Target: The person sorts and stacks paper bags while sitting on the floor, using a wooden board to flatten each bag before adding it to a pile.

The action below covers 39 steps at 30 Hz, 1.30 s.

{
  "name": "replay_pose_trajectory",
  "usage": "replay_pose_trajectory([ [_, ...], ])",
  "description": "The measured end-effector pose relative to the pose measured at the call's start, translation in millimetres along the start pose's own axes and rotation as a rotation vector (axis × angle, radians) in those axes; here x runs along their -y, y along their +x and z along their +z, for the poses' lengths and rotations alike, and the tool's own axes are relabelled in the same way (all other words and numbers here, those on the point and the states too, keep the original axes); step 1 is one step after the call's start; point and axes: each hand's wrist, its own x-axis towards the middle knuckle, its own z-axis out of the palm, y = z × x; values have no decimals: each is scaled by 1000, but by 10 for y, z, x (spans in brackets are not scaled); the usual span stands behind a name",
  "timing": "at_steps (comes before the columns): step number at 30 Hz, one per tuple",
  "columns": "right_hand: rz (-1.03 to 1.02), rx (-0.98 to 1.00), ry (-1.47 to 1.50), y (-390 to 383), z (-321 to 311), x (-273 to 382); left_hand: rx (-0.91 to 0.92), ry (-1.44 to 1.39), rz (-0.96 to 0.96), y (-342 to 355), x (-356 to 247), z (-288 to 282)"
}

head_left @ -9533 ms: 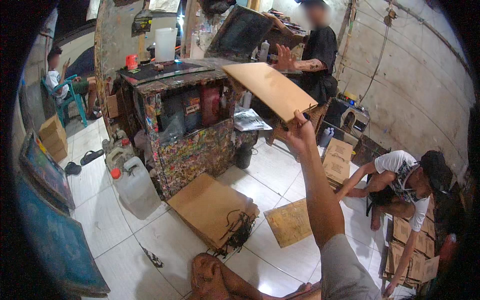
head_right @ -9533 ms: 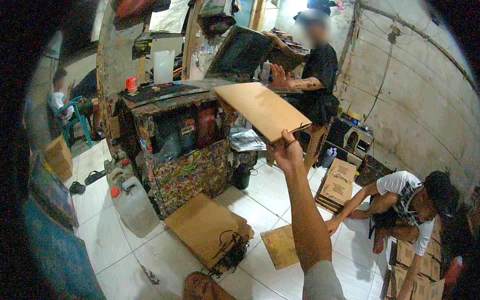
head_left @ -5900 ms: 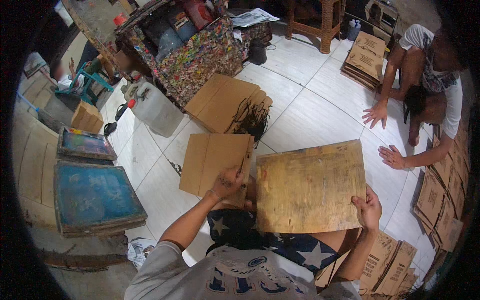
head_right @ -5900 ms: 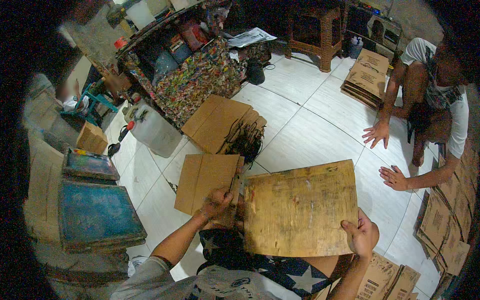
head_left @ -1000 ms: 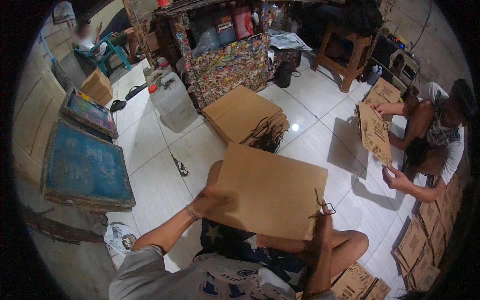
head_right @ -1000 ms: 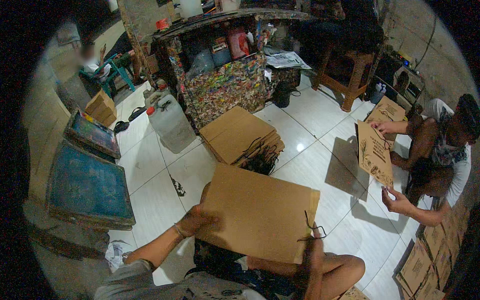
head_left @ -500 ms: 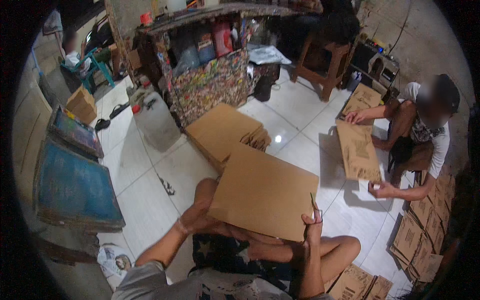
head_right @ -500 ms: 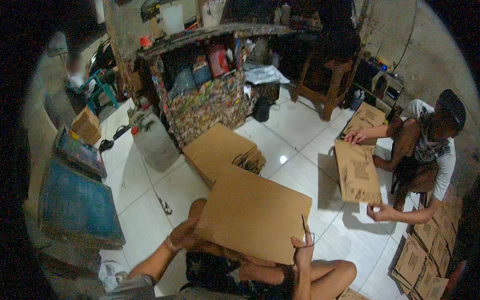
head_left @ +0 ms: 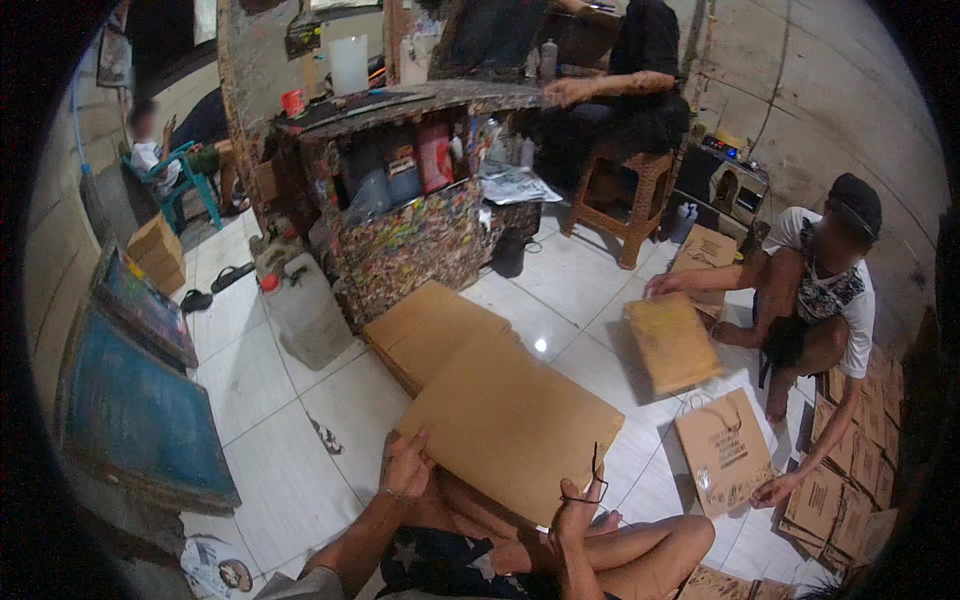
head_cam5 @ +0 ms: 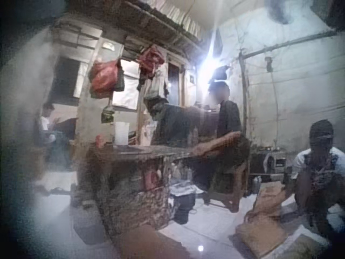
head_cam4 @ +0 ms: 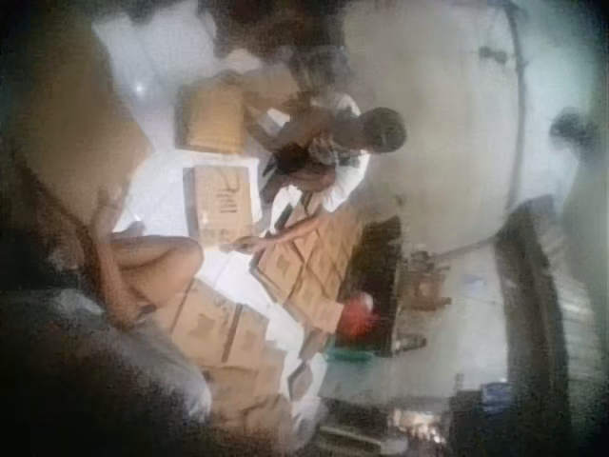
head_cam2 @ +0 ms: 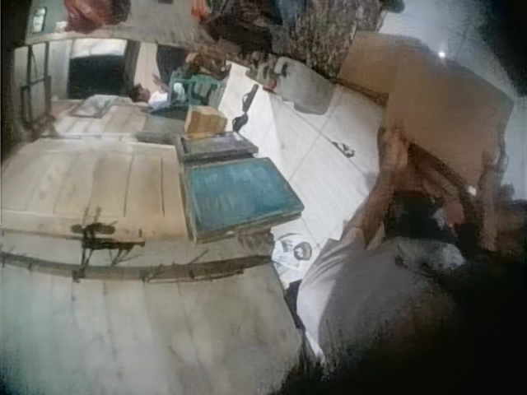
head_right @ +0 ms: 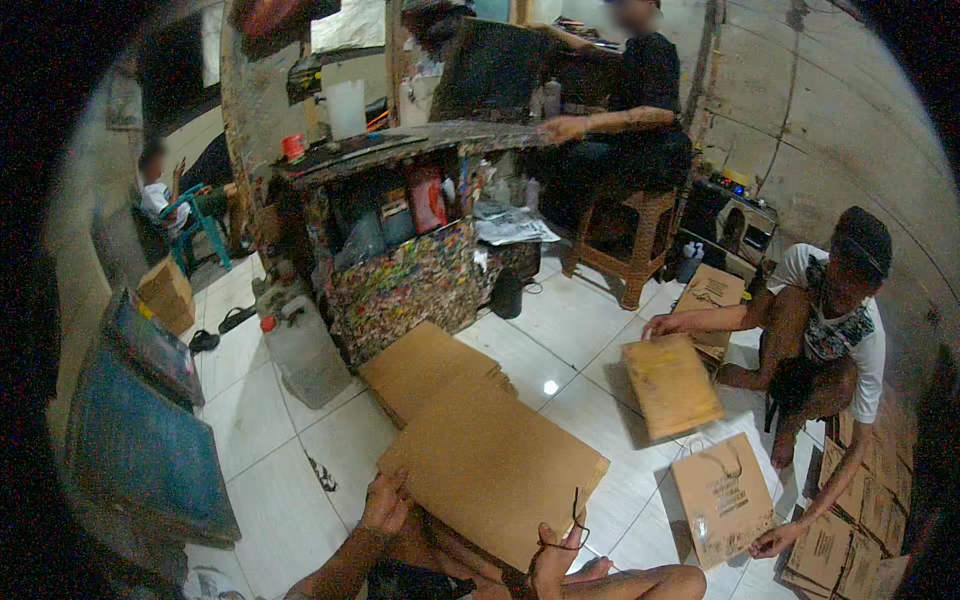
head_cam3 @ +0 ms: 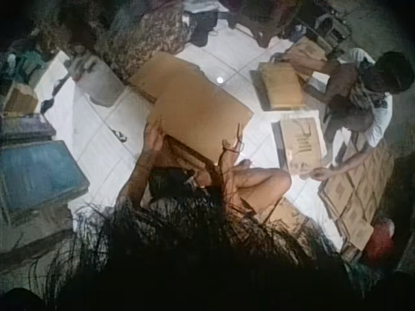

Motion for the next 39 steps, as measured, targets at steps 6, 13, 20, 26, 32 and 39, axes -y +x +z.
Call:
replay_pose_trajectory([
  [6, -18, 130, 46, 577, 358, 310, 125, -101, 104, 493, -4, 12],
  [13, -135, 165, 260, 2101, 1574, 1283, 275, 89, -84, -126, -97, 596],
  [20, -181, -73, 419, 3141, 2363, 1844, 222, 141, -271, -206, 655, -506],
  [26, -329, 251, 551, 3702, 2547, 1945, 59, 195, -292, -338, 822, -1037],
  [32, -455, 237, -604, 3265, 1081, 1071, -21, 330, -257, -437, 536, -867],
  [39, -586, 387, -1950, 1026, -974, -969, 239, 360, -273, -313, 798, -317],
])
